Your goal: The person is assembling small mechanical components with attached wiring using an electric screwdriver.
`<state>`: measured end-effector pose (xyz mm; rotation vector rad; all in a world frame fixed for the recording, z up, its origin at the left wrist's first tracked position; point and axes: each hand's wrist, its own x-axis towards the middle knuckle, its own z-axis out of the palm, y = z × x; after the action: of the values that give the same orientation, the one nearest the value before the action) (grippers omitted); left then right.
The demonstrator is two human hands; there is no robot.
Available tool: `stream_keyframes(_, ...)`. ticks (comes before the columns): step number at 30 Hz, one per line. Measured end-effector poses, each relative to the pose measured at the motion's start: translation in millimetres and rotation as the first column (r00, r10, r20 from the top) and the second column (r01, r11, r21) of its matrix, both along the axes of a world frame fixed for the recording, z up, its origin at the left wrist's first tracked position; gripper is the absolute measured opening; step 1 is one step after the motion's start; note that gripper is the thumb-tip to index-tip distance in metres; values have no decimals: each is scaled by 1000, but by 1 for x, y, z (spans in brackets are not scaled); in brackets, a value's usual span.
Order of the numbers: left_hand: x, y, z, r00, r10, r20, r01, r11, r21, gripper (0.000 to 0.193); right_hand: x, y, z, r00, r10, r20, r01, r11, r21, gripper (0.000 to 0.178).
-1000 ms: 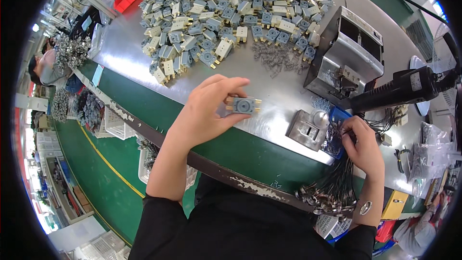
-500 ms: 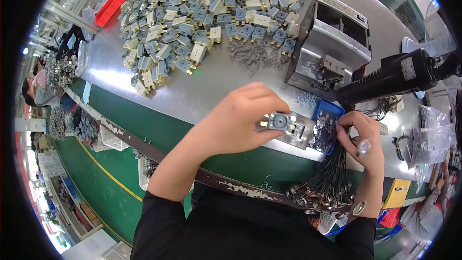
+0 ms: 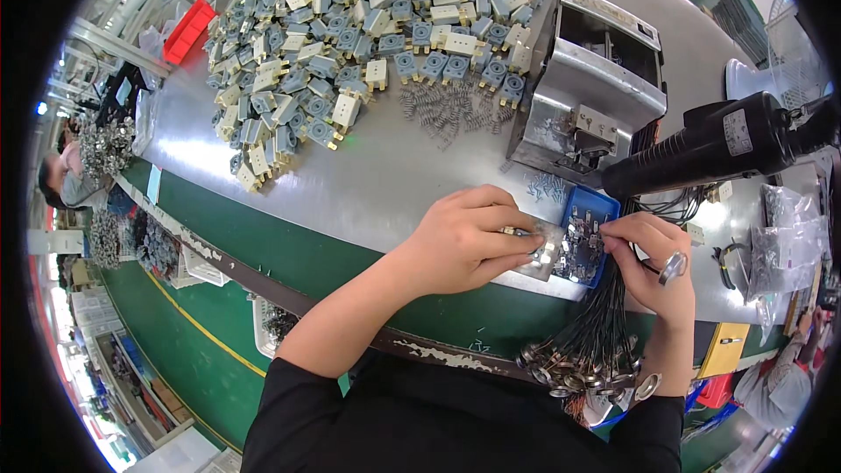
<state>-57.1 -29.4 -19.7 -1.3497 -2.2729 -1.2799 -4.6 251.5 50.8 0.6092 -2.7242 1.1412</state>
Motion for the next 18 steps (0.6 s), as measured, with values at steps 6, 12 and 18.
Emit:
stream_keyframes(6,0,-4,14,995,8,-101,-20,993,-115,25,-1,-1,3,999,47,0,-47,999,6,18)
stream_keyframes(12,-13,2,8,977,210,22,-211,974,82,28,2,-4,5,997,65,43,-62,995,-75,17)
stream_keyframes(18,-36,10,14,843,470,262,-413,877,-245,36,3,8,-1,974,183,130,-154,966,-206,14)
